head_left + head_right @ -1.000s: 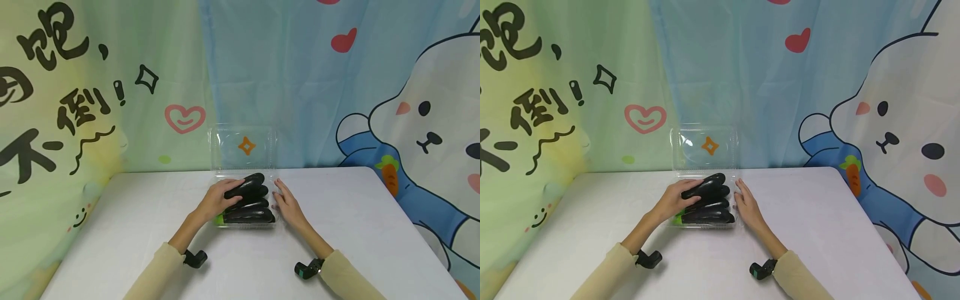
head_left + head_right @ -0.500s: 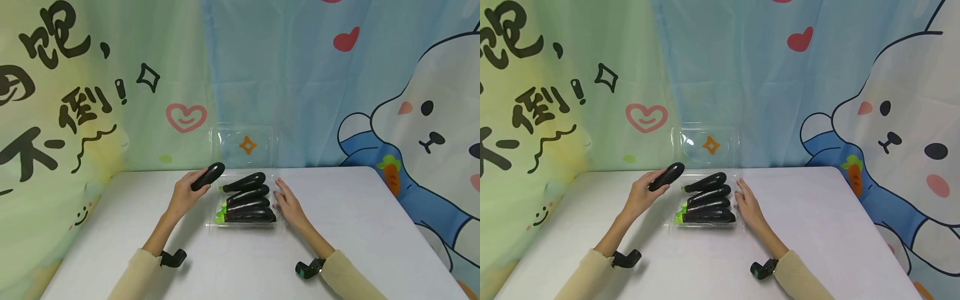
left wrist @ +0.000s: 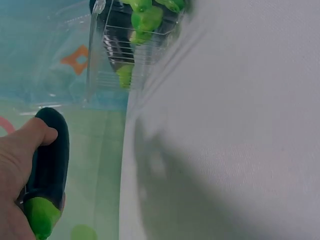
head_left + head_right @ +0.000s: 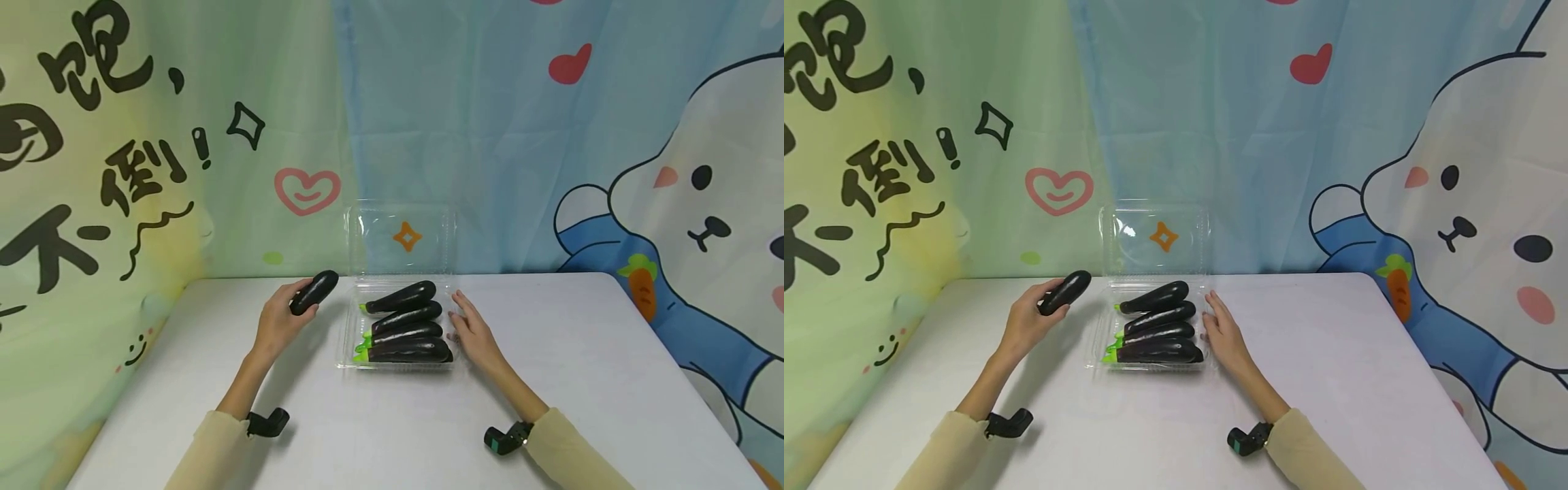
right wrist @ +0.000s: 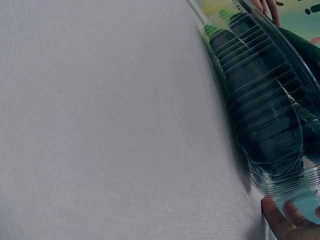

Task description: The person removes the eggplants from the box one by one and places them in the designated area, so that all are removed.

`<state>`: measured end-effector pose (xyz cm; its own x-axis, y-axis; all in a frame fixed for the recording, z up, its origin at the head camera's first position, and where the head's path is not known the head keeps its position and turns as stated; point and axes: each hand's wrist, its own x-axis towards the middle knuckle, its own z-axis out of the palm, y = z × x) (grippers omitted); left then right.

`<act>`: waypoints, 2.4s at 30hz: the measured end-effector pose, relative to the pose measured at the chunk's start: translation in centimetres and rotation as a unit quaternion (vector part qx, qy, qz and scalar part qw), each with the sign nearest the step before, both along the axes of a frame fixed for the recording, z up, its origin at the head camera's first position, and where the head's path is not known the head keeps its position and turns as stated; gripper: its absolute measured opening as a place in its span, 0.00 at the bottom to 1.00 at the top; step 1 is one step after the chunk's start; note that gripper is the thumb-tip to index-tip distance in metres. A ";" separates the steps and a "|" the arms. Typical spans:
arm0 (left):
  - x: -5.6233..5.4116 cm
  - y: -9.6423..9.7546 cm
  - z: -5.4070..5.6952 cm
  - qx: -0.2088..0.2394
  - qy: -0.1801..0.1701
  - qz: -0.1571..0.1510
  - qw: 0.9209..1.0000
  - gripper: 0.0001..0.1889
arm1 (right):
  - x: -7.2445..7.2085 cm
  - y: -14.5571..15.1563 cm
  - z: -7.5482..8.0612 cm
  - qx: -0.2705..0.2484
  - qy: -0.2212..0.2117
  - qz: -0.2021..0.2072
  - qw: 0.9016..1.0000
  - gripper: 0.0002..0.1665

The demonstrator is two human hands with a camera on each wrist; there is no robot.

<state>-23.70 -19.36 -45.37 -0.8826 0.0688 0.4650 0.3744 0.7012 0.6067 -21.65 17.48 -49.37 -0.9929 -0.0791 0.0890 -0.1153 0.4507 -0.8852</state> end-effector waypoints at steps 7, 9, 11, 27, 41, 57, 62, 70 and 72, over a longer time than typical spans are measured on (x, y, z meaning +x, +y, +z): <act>0.1 0.4 -0.1 -0.015 -0.046 0.027 0.998 0.30 | 0.0 0.0 -0.3 -0.021 0.001 0.004 1.000 0.29; 0.0 0.5 -0.1 -0.026 -0.058 0.034 0.997 0.33 | 0.0 0.0 -0.3 -0.017 0.001 0.003 1.000 0.29; 0.0 0.5 -0.1 -0.037 -0.066 0.039 0.996 0.36 | 0.0 0.0 -0.3 -0.011 -0.002 0.000 1.000 0.30; 0.0 0.7 0.2 -0.026 -0.111 0.009 0.993 0.32 | -0.3 0.0 -0.3 0.000 -0.011 -0.008 1.000 0.30; 0.1 0.6 0.0 -0.025 -0.065 0.003 0.998 0.36 | -0.3 0.2 -0.5 0.011 -0.001 -0.005 1.000 0.30; -0.2 1.0 0.2 -0.039 0.003 0.028 0.999 0.32 | -0.2 0.0 -0.3 0.007 0.001 -0.004 1.000 0.30; -0.2 1.1 0.3 -0.034 0.005 0.051 0.998 0.32 | -0.3 0.1 -0.2 0.006 0.007 0.000 1.000 0.30; -0.2 0.9 0.3 -0.044 0.019 0.058 0.997 0.38 | -0.3 0.0 0.0 0.008 0.011 -0.002 1.000 0.30; -0.2 0.8 0.3 -0.048 0.032 0.053 0.997 0.38 | -0.3 0.0 0.0 0.010 0.011 -0.003 1.000 0.30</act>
<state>-23.92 -18.54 -45.07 -0.8557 0.0231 0.5169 0.3309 0.7925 0.5123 -21.98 17.52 -49.41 -0.9912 -0.0743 0.1093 -0.1314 0.4692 -0.8733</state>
